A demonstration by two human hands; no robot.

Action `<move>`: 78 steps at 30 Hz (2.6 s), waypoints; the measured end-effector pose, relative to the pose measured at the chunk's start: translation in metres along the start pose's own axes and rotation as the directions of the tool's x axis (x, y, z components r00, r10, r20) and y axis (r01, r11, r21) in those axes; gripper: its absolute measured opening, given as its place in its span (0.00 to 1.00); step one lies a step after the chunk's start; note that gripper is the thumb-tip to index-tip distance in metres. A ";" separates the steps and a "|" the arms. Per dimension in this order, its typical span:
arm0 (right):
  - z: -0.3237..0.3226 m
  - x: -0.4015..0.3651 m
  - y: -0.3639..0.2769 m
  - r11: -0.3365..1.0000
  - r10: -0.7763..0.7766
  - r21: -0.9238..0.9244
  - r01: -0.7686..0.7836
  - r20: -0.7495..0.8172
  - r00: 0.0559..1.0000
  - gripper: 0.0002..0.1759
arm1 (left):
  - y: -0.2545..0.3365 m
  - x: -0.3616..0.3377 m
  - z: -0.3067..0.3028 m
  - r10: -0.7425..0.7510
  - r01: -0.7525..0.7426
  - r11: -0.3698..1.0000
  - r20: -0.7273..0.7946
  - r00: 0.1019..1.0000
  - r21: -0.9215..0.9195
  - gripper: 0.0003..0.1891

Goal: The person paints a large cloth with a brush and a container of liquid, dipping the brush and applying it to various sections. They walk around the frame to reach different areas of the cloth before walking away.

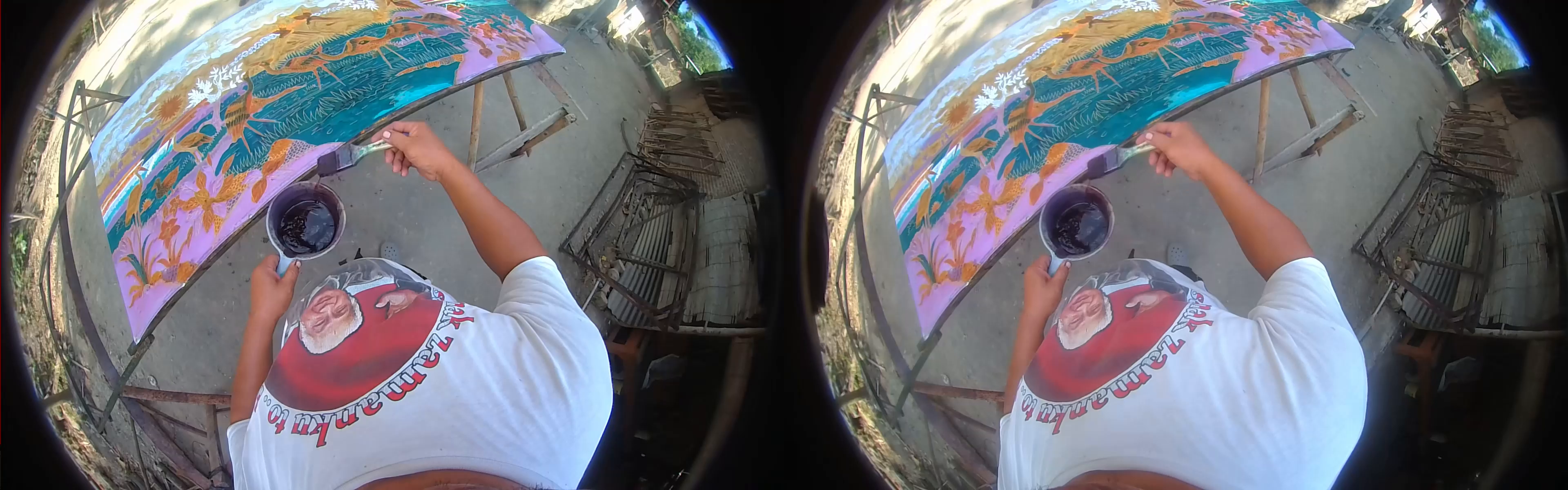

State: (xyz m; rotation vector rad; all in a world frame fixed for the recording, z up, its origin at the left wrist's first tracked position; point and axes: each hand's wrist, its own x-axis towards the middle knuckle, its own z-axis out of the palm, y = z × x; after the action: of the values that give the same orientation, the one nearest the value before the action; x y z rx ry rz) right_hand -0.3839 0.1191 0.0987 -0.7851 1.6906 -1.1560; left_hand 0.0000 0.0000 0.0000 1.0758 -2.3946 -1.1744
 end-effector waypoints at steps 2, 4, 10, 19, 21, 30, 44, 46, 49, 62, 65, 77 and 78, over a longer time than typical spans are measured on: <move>-0.035 0.018 0.003 0.993 0.001 0.118 0.025 -0.220 0.976 0.15 | -0.008 -0.009 0.003 -0.058 0.054 0.994 -0.037 0.998 -0.091 0.18; -0.119 0.053 0.038 0.987 0.028 0.158 0.028 -0.341 0.940 0.14 | 0.023 -0.003 0.022 -0.124 0.121 0.990 -0.049 0.991 -0.066 0.18; -0.294 0.078 0.039 0.996 0.025 -0.054 -0.077 -0.645 0.764 0.13 | 0.046 -0.003 0.071 -0.231 0.213 0.969 -0.143 0.962 -0.127 0.17; -0.165 0.116 0.019 0.990 0.135 0.058 -0.128 -0.140 0.981 0.15 | 0.071 -0.004 0.126 -0.371 0.333 0.917 -0.160 0.915 -0.222 0.18; -0.161 0.127 0.005 0.984 0.099 -0.141 -0.104 -0.047 0.994 0.15 | 0.074 -0.002 0.127 -0.367 0.334 0.920 -0.149 0.918 -0.205 0.18; -0.327 0.162 -0.068 0.346 -0.021 -0.909 -0.233 -0.256 0.967 0.11 | 0.082 0.004 0.138 -0.297 0.252 0.937 -0.173 0.939 -0.240 0.20; -0.230 0.121 -0.085 0.602 -0.037 -0.785 0.145 0.154 0.987 0.14 | 0.062 0.006 0.130 -0.284 0.254 0.948 -0.153 0.946 -0.192 0.22; -0.273 0.144 -0.065 0.539 0.089 -0.840 -0.054 -0.007 0.996 0.14 | 0.060 0.003 0.127 -0.272 0.243 0.953 -0.157 0.949 -0.182 0.22; -0.296 0.142 -0.076 0.463 0.094 -0.876 -0.135 -0.103 0.990 0.12 | 0.057 -0.002 0.123 -0.257 0.225 0.957 -0.177 0.950 -0.183 0.22; -0.043 0.088 -0.056 0.326 -0.443 -0.780 0.534 0.372 0.815 0.08 | 0.057 0.000 0.110 -0.304 0.275 0.946 -0.171 0.937 -0.173 0.21; -0.058 0.106 -0.036 0.750 -0.376 -0.547 0.372 0.111 0.920 0.10 | 0.064 0.001 0.107 -0.297 0.267 0.946 -0.168 0.940 -0.181 0.21; -0.294 0.145 0.056 0.982 -0.078 -0.171 -0.082 -0.758 0.648 0.15 | 0.021 -0.022 0.116 -0.350 0.308 0.928 -0.209 0.913 -0.208 0.21; -0.269 0.143 0.052 0.986 -0.077 -0.159 -0.043 -0.676 0.732 0.14 | 0.020 -0.018 0.116 -0.327 0.289 0.936 -0.198 0.924 -0.200 0.21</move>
State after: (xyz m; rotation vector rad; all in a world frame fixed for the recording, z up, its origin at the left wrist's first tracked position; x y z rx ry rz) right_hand -0.6876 0.1089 0.0421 -0.4836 2.4186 -1.4408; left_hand -0.0579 0.0877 -0.0571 1.4818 -1.9631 -1.2437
